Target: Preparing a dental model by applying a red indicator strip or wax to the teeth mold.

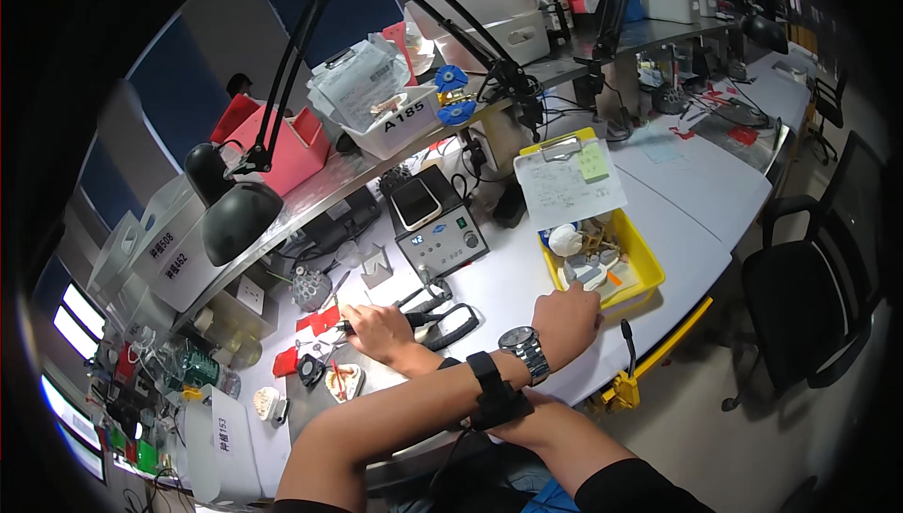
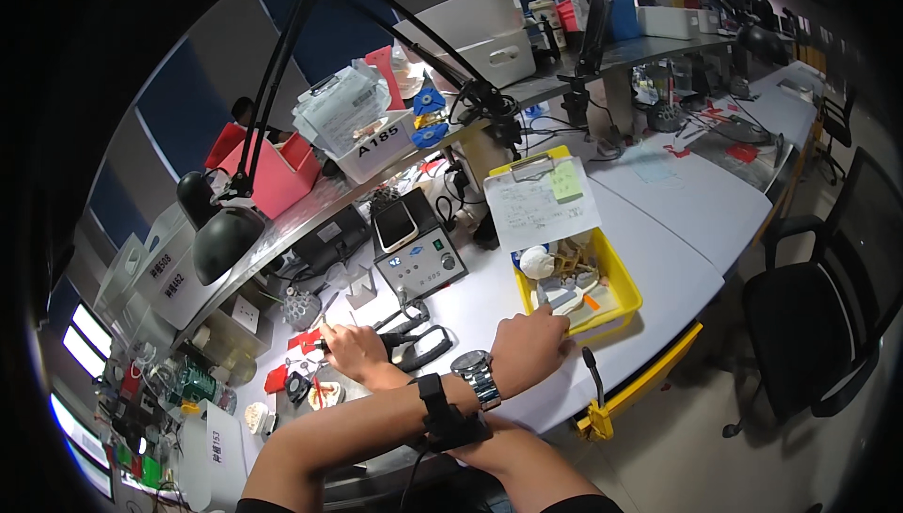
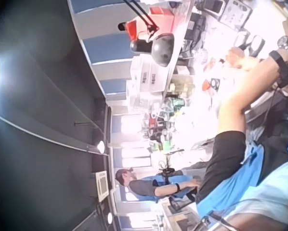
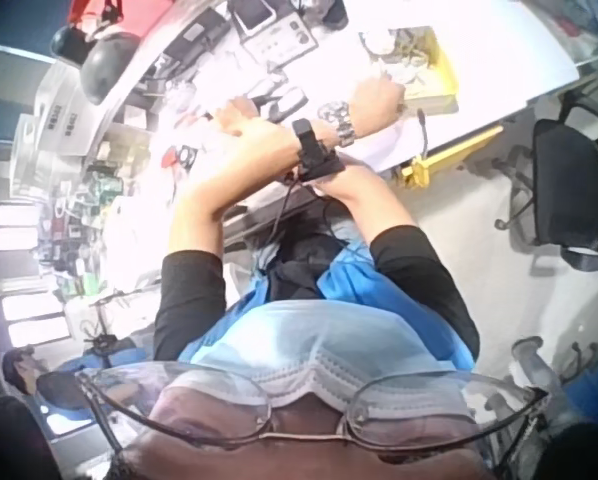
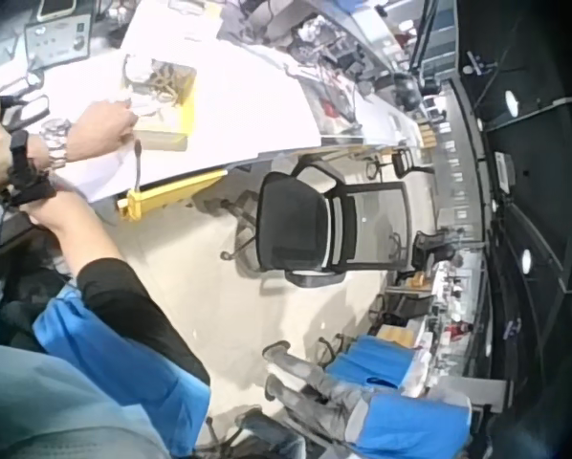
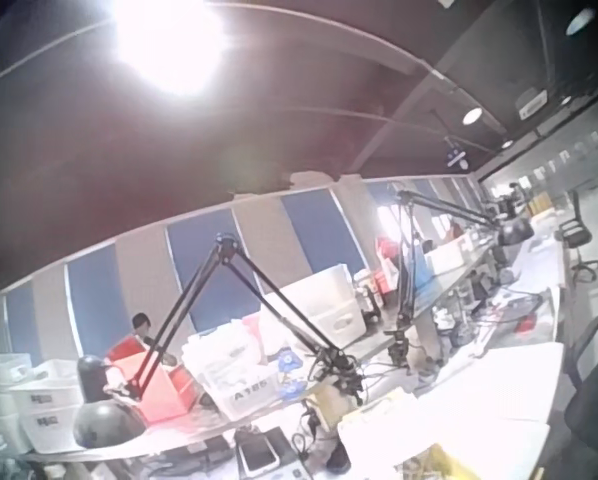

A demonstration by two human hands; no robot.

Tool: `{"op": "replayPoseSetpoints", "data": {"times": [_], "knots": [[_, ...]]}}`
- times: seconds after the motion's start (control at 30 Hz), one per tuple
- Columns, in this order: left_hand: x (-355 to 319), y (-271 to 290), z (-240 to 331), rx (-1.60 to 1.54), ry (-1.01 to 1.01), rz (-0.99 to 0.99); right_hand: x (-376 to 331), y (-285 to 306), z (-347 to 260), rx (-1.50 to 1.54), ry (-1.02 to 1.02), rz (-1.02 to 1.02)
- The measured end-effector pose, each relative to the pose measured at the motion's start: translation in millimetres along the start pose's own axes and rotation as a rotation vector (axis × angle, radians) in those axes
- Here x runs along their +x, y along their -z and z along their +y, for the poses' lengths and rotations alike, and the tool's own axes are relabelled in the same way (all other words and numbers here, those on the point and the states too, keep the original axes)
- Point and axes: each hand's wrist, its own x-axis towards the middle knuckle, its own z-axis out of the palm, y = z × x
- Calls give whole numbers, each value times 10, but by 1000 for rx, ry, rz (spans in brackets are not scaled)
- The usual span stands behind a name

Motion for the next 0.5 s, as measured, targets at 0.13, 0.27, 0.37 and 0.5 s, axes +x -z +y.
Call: {"op": "replayPoseSetpoints", "data": {"times": [0.13,0.27,0.37,0.5], "knots": [[-131,146,-194,-65,26,112,28,-23,-95,8,-13,-21],[-272,361,-446,-254,-4,318,22,-100,-150,-40,-33,-60],[-408,377,-508,-296,-19,391,22,-130,-119,-86,-19,-78],[-757,756,-276,-316,-81,522,56,20,-152,-126,-13,-42]]}}
